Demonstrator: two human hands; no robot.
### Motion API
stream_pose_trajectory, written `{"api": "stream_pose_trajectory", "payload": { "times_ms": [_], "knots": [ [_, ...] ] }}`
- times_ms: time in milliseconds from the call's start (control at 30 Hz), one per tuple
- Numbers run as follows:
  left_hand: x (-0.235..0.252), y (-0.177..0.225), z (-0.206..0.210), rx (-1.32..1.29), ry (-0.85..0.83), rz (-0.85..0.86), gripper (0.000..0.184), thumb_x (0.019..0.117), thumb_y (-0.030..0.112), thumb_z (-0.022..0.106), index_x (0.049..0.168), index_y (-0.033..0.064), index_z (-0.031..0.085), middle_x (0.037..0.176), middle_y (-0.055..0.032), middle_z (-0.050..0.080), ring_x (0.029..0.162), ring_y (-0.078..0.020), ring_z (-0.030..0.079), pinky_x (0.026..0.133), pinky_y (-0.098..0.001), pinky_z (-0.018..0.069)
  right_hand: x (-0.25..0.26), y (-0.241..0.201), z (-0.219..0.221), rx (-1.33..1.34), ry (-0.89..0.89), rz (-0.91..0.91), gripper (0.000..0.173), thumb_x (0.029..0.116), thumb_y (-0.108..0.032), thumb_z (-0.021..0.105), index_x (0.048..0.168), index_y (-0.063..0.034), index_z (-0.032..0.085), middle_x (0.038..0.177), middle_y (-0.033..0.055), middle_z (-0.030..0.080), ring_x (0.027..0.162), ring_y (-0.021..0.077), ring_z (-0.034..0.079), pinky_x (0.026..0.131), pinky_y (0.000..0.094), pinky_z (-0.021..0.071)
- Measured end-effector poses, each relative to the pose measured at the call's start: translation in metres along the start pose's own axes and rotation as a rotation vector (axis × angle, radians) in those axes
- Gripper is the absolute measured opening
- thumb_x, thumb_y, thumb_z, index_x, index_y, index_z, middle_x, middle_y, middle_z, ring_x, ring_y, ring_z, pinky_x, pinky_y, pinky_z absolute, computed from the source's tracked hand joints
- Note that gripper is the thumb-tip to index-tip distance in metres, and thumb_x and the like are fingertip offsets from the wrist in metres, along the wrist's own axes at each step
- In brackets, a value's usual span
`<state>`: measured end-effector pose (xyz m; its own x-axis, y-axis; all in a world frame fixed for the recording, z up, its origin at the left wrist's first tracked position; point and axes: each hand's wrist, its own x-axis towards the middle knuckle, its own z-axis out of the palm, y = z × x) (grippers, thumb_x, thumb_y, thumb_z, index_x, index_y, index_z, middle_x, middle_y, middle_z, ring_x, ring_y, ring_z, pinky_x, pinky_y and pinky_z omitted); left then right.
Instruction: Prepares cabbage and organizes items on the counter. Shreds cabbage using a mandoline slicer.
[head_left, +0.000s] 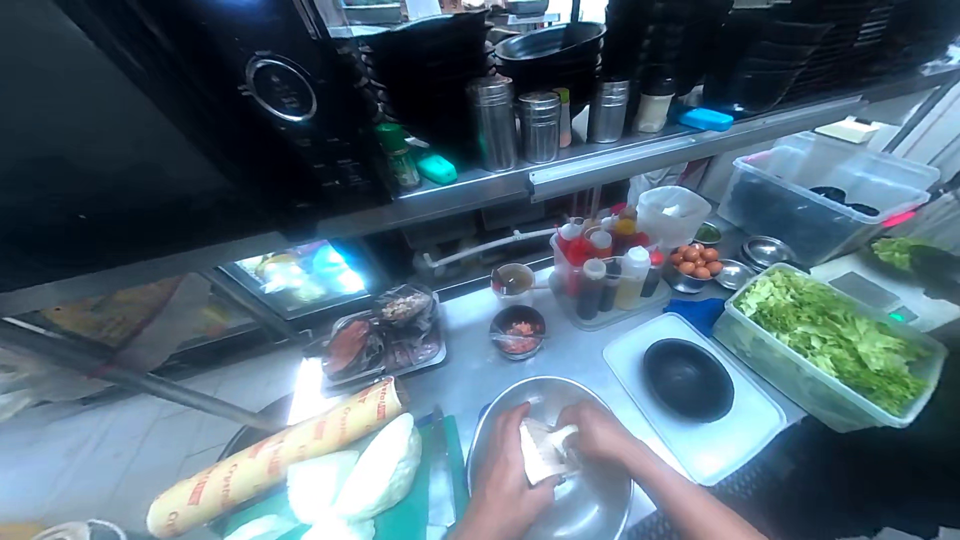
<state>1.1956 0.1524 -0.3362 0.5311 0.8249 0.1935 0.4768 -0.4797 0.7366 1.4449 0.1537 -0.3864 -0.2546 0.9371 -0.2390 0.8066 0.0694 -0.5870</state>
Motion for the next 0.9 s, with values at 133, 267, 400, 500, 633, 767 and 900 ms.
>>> {"api": "stream_pose_trajectory", "payload": {
  "times_ms": [133,267,400,500,633,767,900],
  "knots": [
    [0.001,0.007,-0.006,-0.002,-0.023,-0.015,0.107,0.0669,0.043,0.091,0.153,0.0065,0.037,0.144,-0.0143,0.052,0.134,-0.0242,0.051,0.111,-0.0422,0.0482,-0.004,0.01,0.004,0.024,-0.034,0.032,0.025,0.0845,-0.032,0.076,0.108,-0.0234,0.076,0.108,0.0033,0.075,0.105,0.0256,0.069,0.094,0.0584,0.0546],
    [0.001,0.004,-0.002,0.002,-0.001,-0.015,0.108,0.0657,0.044,0.091,0.153,0.0087,0.038,0.143,-0.0126,0.052,0.132,-0.0214,0.052,0.109,-0.0405,0.0505,-0.014,-0.04,-0.034,0.031,0.05,-0.077,0.02,0.0909,-0.039,0.071,0.109,-0.0297,0.075,0.105,-0.0071,0.075,0.102,0.0127,0.069,0.096,0.0485,0.0559],
    [-0.002,0.005,-0.006,0.009,-0.029,-0.029,0.109,0.0668,0.045,0.091,0.153,0.0074,0.036,0.145,-0.0133,0.051,0.133,-0.0223,0.051,0.11,-0.0413,0.0494,-0.004,0.011,0.011,0.017,-0.047,0.029,0.024,0.0856,-0.03,0.075,0.108,-0.0206,0.076,0.107,0.0053,0.075,0.105,0.0271,0.069,0.095,0.0593,0.0536],
    [0.0,0.007,-0.008,0.006,-0.022,-0.022,0.107,0.0682,0.043,0.091,0.153,0.0064,0.037,0.145,-0.0155,0.051,0.134,-0.0241,0.052,0.11,-0.0426,0.0492,-0.007,-0.005,-0.004,0.027,-0.005,0.01,0.023,0.0859,-0.032,0.074,0.108,-0.0253,0.076,0.106,0.001,0.075,0.104,0.0232,0.07,0.093,0.0568,0.0553],
    [0.002,0.003,-0.004,0.018,-0.015,-0.031,0.108,0.066,0.046,0.09,0.154,0.0108,0.037,0.143,-0.0111,0.052,0.132,-0.0202,0.052,0.109,-0.0404,0.0503,-0.015,-0.043,-0.031,0.024,0.073,-0.078,0.021,0.0903,-0.038,0.072,0.109,-0.0305,0.075,0.107,-0.0074,0.075,0.103,0.0126,0.069,0.095,0.0487,0.0564],
    [0.009,0.01,-0.008,0.068,-0.088,-0.064,0.108,0.0661,0.048,0.088,0.155,0.0156,0.035,0.145,-0.0055,0.051,0.135,-0.0176,0.049,0.111,-0.0387,0.0479,-0.006,0.018,0.02,0.003,-0.045,0.068,0.026,0.084,-0.031,0.076,0.108,-0.0206,0.077,0.108,0.0061,0.075,0.106,0.0284,0.069,0.095,0.0597,0.0536],
    [0.02,0.015,-0.01,0.093,-0.109,-0.079,0.105,0.0683,0.051,0.085,0.155,0.0182,0.037,0.145,-0.0042,0.052,0.134,-0.0172,0.05,0.111,-0.0394,0.048,-0.016,-0.028,-0.025,0.063,0.093,0.02,0.023,0.0868,-0.037,0.076,0.108,-0.0295,0.077,0.105,-0.0065,0.076,0.101,0.012,0.071,0.094,0.0477,0.0581]
  ]
}}
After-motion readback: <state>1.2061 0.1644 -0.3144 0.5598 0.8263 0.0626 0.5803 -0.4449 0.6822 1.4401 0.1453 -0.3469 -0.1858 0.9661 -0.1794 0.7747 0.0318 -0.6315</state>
